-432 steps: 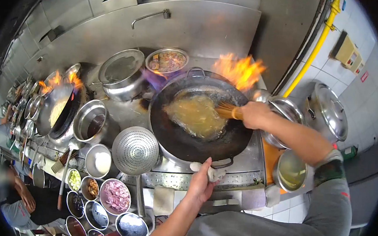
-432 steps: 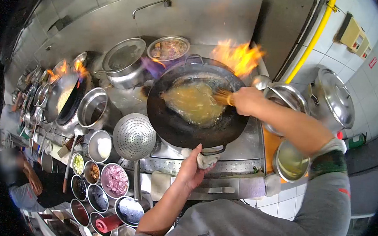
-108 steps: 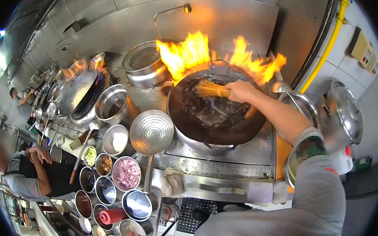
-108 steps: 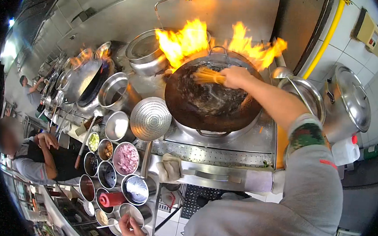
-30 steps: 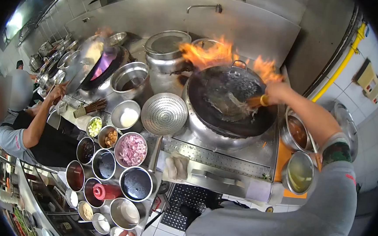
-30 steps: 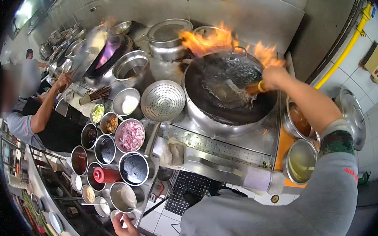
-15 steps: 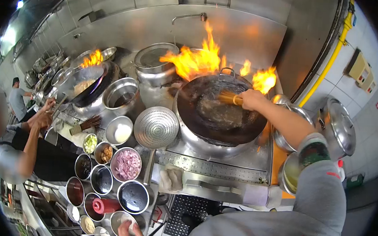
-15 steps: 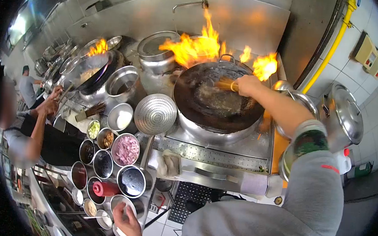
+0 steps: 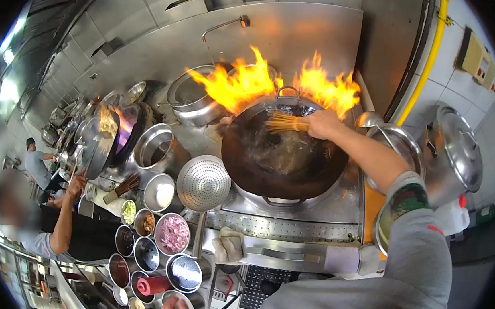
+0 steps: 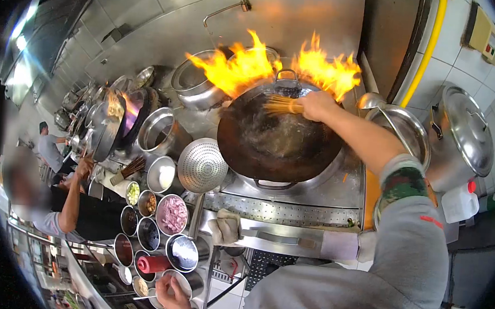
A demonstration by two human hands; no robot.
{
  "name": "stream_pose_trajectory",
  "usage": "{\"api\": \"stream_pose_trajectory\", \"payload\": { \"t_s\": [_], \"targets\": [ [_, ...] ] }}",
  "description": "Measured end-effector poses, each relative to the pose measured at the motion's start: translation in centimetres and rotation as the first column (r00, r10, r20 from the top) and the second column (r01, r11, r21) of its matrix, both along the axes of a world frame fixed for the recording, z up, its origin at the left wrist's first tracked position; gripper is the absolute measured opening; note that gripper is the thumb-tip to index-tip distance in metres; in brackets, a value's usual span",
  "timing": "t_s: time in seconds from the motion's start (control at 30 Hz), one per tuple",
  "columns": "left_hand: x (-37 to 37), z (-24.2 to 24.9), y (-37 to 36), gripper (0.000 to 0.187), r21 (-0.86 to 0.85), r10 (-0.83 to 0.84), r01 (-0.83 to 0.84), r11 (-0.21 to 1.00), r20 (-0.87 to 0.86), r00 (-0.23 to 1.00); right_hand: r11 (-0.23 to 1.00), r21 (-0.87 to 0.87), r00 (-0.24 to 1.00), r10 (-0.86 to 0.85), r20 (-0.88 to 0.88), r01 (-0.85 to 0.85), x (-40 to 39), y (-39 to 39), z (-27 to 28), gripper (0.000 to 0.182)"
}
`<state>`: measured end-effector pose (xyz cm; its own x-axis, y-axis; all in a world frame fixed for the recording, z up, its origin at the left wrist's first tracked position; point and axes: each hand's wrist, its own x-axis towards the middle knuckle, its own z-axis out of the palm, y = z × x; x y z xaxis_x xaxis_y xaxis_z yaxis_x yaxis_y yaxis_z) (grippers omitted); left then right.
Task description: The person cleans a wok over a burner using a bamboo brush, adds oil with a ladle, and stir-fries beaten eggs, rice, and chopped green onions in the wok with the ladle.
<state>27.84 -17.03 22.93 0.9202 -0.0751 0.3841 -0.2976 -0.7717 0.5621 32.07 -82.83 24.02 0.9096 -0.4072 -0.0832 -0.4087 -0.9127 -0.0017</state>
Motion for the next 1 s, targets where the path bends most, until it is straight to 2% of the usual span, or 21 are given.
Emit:
{"api": "stream_pose_trajectory", "payload": {
  "t_s": [0.07,0.1,0.13,0.2,0.23,0.27,0.3,0.37,0.4,0.43,0.47,0.5,0.53,0.6,0.67,0.7,0.73,0.83,0.93,0.97,1.0],
  "targets": [
    [0.8,1.1,-4.5,0.011,0.005,-0.144,0.144,0.99,0.092,0.985,0.994,0.099,0.995,-0.05,0.084,0.042,1.3,2.6,-0.1,0.044],
    [1.1,1.6,-6.1,0.011,0.02,-0.194,0.194,0.981,0.053,0.979,0.99,0.139,0.993,0.009,0.116,-0.025,2.1,3.1,-2.1,0.045],
    [1.3,1.8,-6.6,0.011,0.061,-0.261,0.255,0.965,0.122,0.958,0.986,0.16,0.995,0.03,0.09,-0.044,1.9,3.5,-3.1,0.044],
    [1.0,2.0,-5.9,0.011,0.024,-0.208,0.207,0.978,0.101,0.973,0.948,0.167,0.959,0.25,0.132,-0.27,-0.3,1.9,-1.5,0.042],
    [1.0,1.2,-4.8,0.011,-0.034,-0.146,0.147,0.989,0.036,0.989,0.968,0.169,0.983,0.183,0.032,-0.185,0.0,1.0,0.1,0.042],
    [1.0,1.8,-5.7,0.011,-0.005,-0.175,0.175,0.985,0.041,0.984,0.981,0.168,0.991,0.112,-0.077,-0.098,0.3,0.5,0.9,0.042],
    [1.0,2.2,-7.0,0.011,0.018,-0.203,0.203,0.979,0.044,0.978,0.976,0.215,0.997,0.029,0.073,-0.044,0.6,0.6,0.7,0.04],
    [2.1,1.9,-10.4,0.014,-0.022,-0.305,0.305,0.952,0.028,0.952,0.971,0.238,0.992,0.009,0.124,-0.039,1.9,3.0,0.4,0.038],
    [2.3,2.9,-14.1,0.015,-0.046,-0.375,0.374,0.926,-0.022,0.927,0.967,0.251,0.99,0.003,0.143,-0.039,2.2,3.9,-0.1,0.037],
    [3.0,2.2,-17.5,0.019,-0.108,-0.487,0.489,0.866,0.044,0.872,0.966,0.227,0.979,0.086,0.186,-0.128,1.8,4.7,-0.9,0.038],
    [3.4,1.6,-21.3,0.032,-0.095,-0.606,0.611,0.786,0.074,0.792,0.942,0.288,0.984,0.151,0.092,-0.171,0.6,4.8,-1.3,0.04],
    [3.6,2.3,-25.4,0.04,0.031,-0.707,0.706,0.707,0.049,0.705,0.914,0.346,0.975,0.223,0.007,-0.211,-1.1,5.0,0.8,0.042],
    [3.6,2.0,-28.9,0.04,0.095,-0.743,0.737,0.669,0.073,0.665,0.882,0.403,0.952,0.298,-0.073,-0.245,-2.3,5.0,2.9,0.044],
    [3.6,-2.0,-33.2,0.031,0.077,-0.796,0.793,0.605,0.02,0.605,0.932,0.303,0.928,0.279,-0.246,-0.199,-4.3,3.6,6.5,0.039],
    [4.0,-3.7,-34.1,0.028,0.135,-0.789,0.781,0.609,0.006,0.614,0.971,0.189,0.89,0.214,-0.404,-0.148,-5.8,2.3,8.9,0.034],
    [3.8,-4.2,-34.2,0.028,0.164,-0.794,0.783,0.6,0.0,0.609,0.989,0.01,0.892,0.136,-0.43,-0.146,-5.1,2.6,8.7,0.028],
    [3.5,-4.6,-34.0,0.028,0.154,-0.802,0.793,0.589,-0.008,0.597,0.99,-0.076,0.962,-0.13,-0.239,0.115,-4.3,3.4,6.7,0.027],
    [4.2,-4.7,-34.7,0.027,0.124,-0.808,0.802,0.584,0.003,0.589,0.994,-0.083,0.96,-0.089,-0.267,0.069,-3.4,3.9,2.9,0.027],
    [4.2,-4.3,-34.9,0.026,0.089,-0.796,0.796,0.599,-0.042,0.604,0.989,-0.066,0.9,-0.149,-0.409,0.133,-5.8,7.2,10.6,0.026],
    [4.3,-4.4,-34.9,0.026,0.102,-0.796,0.796,0.597,-0.043,0.603,0.983,-0.069,0.901,-0.181,-0.393,0.168,-5.6,6.6,11.0,0.026],
    [4.2,-4.5,-34.7,0.026,0.11,-0.799,0.8,0.59,-0.065,0.598,0.975,-0.138,0.92,-0.209,-0.333,0.172,-4.8,5.9,8.4,0.026]
  ]
}}
